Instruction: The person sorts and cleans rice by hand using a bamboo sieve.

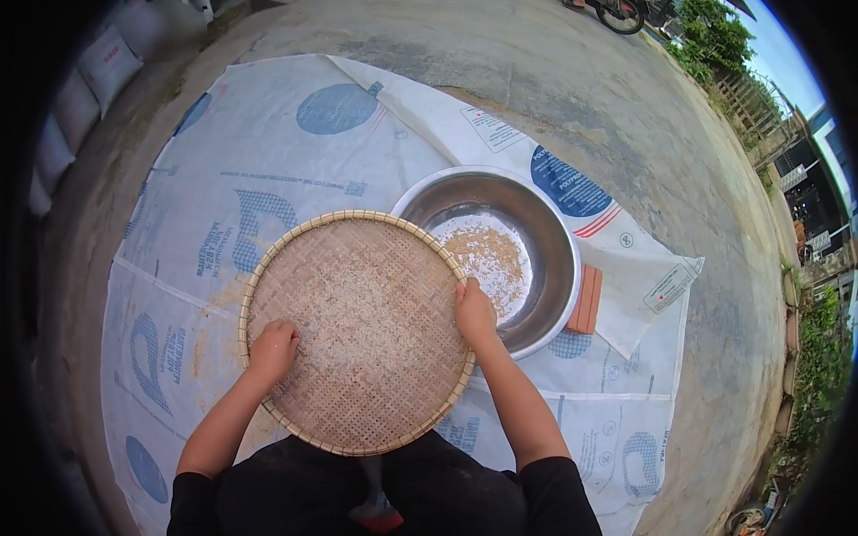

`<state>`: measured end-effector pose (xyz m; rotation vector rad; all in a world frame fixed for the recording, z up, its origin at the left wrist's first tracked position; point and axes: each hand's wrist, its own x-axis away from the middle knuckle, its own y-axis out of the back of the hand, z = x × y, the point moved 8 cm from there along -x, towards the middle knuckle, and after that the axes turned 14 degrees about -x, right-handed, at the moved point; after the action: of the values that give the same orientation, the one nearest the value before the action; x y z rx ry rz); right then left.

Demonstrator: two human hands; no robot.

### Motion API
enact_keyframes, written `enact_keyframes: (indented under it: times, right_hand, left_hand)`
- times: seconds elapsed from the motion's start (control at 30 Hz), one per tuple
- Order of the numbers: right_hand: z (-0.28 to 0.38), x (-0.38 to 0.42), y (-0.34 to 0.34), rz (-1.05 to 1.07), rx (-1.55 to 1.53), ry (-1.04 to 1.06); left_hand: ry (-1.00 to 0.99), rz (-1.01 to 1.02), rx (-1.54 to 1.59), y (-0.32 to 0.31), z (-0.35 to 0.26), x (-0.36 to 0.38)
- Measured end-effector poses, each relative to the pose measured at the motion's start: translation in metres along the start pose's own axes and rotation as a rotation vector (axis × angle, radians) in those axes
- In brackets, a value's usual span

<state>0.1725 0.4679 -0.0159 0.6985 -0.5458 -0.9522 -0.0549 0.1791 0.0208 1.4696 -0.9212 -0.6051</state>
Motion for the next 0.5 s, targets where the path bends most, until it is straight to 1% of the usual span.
enact_keyframes:
  times: [0.03,0.1,0.13,0.2,0.23,0.3,0.33,0.4,0.47,0.5]
  right_hand:
    - [0.001,0.001,0.001,-0.003,-0.001,0.0]
    - [0.004,0.002,0.004,-0.017,0.003,0.002]
    - [0.004,0.003,0.003,-0.004,-0.001,-0.001]
    - [0.005,0.004,0.004,-0.009,0.002,0.0]
    - [0.005,0.003,0.003,0.003,0.003,-0.004]
    - [0.003,0.003,0.003,-0.005,-0.017,-0.018]
    - [0.0,0.003,0.002,0.006,-0.037,-0.039]
    - [-0.001,0.002,0.002,-0.003,-0.038,-0.031]
    - [-0.001,0.003,0.0,0.001,-0.038,-0.028]
    - [-0.001,0.004,0.0,0.005,-0.04,-0.032]
  left_hand:
    - [-0.021,-0.021,0.01,-0.001,-0.002,0.0]
    - [-0.001,0.043,-0.058,-0.011,0.001,0.0]
    - [-0.012,0.026,-0.056,-0.012,0.002,0.001]
    - [-0.028,0.069,-0.117,-0.018,0.001,0.0]
    - [-0.036,0.051,-0.117,-0.016,0.0,0.0]
    - [-0.044,0.119,-0.028,-0.013,-0.004,-0.004]
    - [-0.054,0.106,-0.03,-0.007,-0.009,-0.012]
    - [-0.07,0.235,0.154,-0.001,-0.028,-0.033]
    - [-0.072,0.357,0.482,0.017,-0.066,-0.06]
    - [-0.096,0.403,0.701,0.038,-0.092,-0.069]
